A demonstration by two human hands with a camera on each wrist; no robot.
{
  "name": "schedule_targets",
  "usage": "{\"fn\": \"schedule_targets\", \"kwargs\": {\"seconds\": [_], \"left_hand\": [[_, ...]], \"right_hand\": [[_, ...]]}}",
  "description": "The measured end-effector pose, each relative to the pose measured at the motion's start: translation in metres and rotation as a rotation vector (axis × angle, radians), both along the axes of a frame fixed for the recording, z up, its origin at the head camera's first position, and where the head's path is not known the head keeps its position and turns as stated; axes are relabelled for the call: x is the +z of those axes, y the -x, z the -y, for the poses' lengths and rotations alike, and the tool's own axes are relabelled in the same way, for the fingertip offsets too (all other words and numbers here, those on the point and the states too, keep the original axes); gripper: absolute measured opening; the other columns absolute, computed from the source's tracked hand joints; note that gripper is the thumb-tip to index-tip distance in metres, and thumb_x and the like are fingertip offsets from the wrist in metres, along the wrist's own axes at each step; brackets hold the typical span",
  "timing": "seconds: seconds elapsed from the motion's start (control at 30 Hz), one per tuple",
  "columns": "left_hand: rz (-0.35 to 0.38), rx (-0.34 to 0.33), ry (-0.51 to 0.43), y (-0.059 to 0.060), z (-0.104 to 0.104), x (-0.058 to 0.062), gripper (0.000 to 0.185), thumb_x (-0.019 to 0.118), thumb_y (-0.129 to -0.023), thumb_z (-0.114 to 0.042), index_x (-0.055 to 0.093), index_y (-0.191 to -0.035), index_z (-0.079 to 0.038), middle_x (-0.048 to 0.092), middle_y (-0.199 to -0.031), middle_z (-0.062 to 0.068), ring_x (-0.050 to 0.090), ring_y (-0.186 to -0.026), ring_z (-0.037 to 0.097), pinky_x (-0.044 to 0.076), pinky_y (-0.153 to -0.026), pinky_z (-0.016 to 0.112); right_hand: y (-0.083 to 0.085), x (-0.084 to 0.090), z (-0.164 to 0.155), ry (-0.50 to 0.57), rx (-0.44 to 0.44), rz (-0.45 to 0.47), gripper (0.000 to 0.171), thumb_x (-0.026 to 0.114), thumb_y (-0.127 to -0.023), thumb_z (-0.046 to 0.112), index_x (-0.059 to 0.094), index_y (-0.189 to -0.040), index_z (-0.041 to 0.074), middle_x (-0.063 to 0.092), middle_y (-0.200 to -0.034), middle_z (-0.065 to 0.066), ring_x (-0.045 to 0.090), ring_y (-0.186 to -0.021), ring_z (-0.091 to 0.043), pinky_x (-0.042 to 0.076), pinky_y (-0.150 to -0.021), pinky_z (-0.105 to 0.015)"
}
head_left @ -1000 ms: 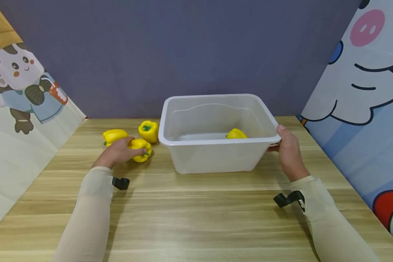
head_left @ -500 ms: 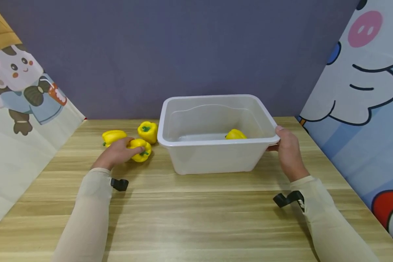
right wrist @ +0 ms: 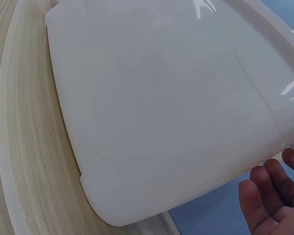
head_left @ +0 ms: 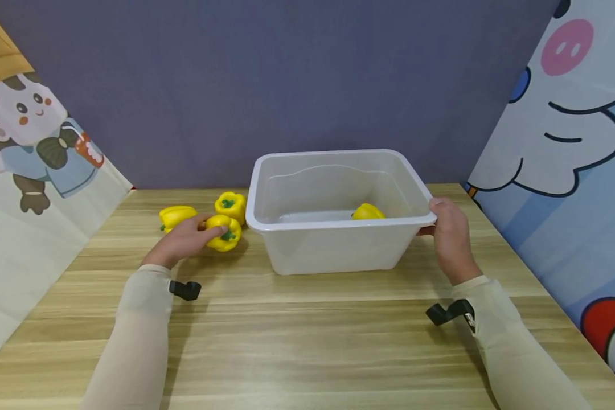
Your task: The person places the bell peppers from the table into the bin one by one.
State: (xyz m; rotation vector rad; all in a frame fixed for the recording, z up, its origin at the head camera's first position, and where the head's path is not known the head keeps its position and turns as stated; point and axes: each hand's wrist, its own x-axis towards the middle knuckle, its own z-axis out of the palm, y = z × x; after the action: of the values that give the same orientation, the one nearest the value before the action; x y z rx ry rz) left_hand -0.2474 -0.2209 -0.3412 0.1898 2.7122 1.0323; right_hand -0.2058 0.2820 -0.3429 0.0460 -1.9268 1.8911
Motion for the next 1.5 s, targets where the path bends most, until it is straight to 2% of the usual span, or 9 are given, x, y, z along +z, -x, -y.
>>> {"fn": "schedule_targets", "kwargs": {"seconds": [0.1,0.27,0.37,0.57,0.77,1.0,1.23,1.5], "left_hand": [[0.012,0.006,-0.007,-0.001,0.000,0.001,0.086,0.054,-0.094,-0.066,0.036,-0.153,-0.006,0.053,-0.133,0.019,0.057,-0.106,0.034,0.048,-0.087,0.041],[0.011,0.022,0.012,-0.001,0.000,0.002,0.099,0.047,-0.093,-0.073,0.023,-0.158,-0.001,0.047,-0.143,0.025,0.056,-0.117,0.037,0.047,-0.097,0.053],[0.006,0.031,0.021,-0.001,0.000,0.001,0.102,0.044,-0.092,-0.075,0.020,-0.158,-0.001,0.044,-0.147,0.027,0.052,-0.123,0.039,0.044,-0.101,0.057],[-0.002,0.037,0.022,0.000,0.000,0.000,0.100,0.043,-0.093,-0.075,0.022,-0.158,-0.002,0.044,-0.147,0.026,0.054,-0.119,0.039,0.043,-0.101,0.057],[-0.011,0.038,0.005,0.001,0.000,-0.002,0.097,0.043,-0.095,-0.072,0.024,-0.158,-0.002,0.042,-0.150,0.026,0.046,-0.129,0.040,0.039,-0.105,0.059],[-0.040,0.021,0.018,0.003,0.000,-0.005,0.092,0.043,-0.096,-0.070,0.031,-0.155,0.000,0.049,-0.142,0.025,0.049,-0.122,0.039,0.042,-0.102,0.057],[-0.038,0.018,-0.010,0.005,-0.001,-0.008,0.091,0.041,-0.097,-0.070,0.032,-0.154,-0.001,0.048,-0.143,0.024,0.049,-0.123,0.038,0.041,-0.103,0.057],[-0.053,0.012,-0.030,0.005,-0.003,-0.011,0.083,0.041,-0.098,-0.068,0.040,-0.150,-0.002,0.050,-0.140,0.021,0.050,-0.117,0.035,0.043,-0.100,0.054]], "right_hand": [[0.000,-0.001,0.000,0.007,-0.006,0.005,0.022,0.043,-0.103,0.016,0.060,-0.093,0.007,0.063,-0.095,0.000,0.061,-0.078,-0.013,0.055,-0.059,-0.025],[0.000,-0.001,0.000,0.029,0.003,0.013,0.023,0.043,-0.103,0.017,0.062,-0.094,0.008,0.063,-0.095,-0.001,0.061,-0.078,-0.013,0.055,-0.059,-0.026],[0.000,-0.001,-0.001,0.033,0.013,0.011,0.024,0.043,-0.104,0.018,0.063,-0.094,0.009,0.063,-0.096,-0.001,0.061,-0.078,-0.013,0.056,-0.059,-0.026],[-0.001,-0.001,-0.002,0.022,0.028,0.004,0.025,0.042,-0.104,0.019,0.064,-0.094,0.010,0.063,-0.096,-0.002,0.061,-0.079,-0.013,0.055,-0.059,-0.025],[0.000,-0.001,-0.003,-0.005,0.035,0.012,0.027,0.042,-0.105,0.024,0.063,-0.097,0.008,0.062,-0.099,-0.004,0.061,-0.081,-0.014,0.056,-0.060,-0.026],[0.000,-0.002,-0.003,-0.032,0.055,0.017,0.030,0.042,-0.106,0.028,0.063,-0.104,0.007,0.062,-0.103,-0.005,0.062,-0.084,-0.014,0.056,-0.062,-0.026],[0.000,-0.003,-0.004,-0.034,0.064,0.018,0.032,0.042,-0.106,0.030,0.062,-0.107,0.006,0.062,-0.104,-0.006,0.063,-0.085,-0.014,0.057,-0.062,-0.027],[0.001,-0.003,-0.003,-0.049,0.062,0.029,0.033,0.040,-0.107,0.031,0.061,-0.111,0.006,0.061,-0.105,-0.007,0.063,-0.085,-0.015,0.056,-0.063,-0.026]]}}
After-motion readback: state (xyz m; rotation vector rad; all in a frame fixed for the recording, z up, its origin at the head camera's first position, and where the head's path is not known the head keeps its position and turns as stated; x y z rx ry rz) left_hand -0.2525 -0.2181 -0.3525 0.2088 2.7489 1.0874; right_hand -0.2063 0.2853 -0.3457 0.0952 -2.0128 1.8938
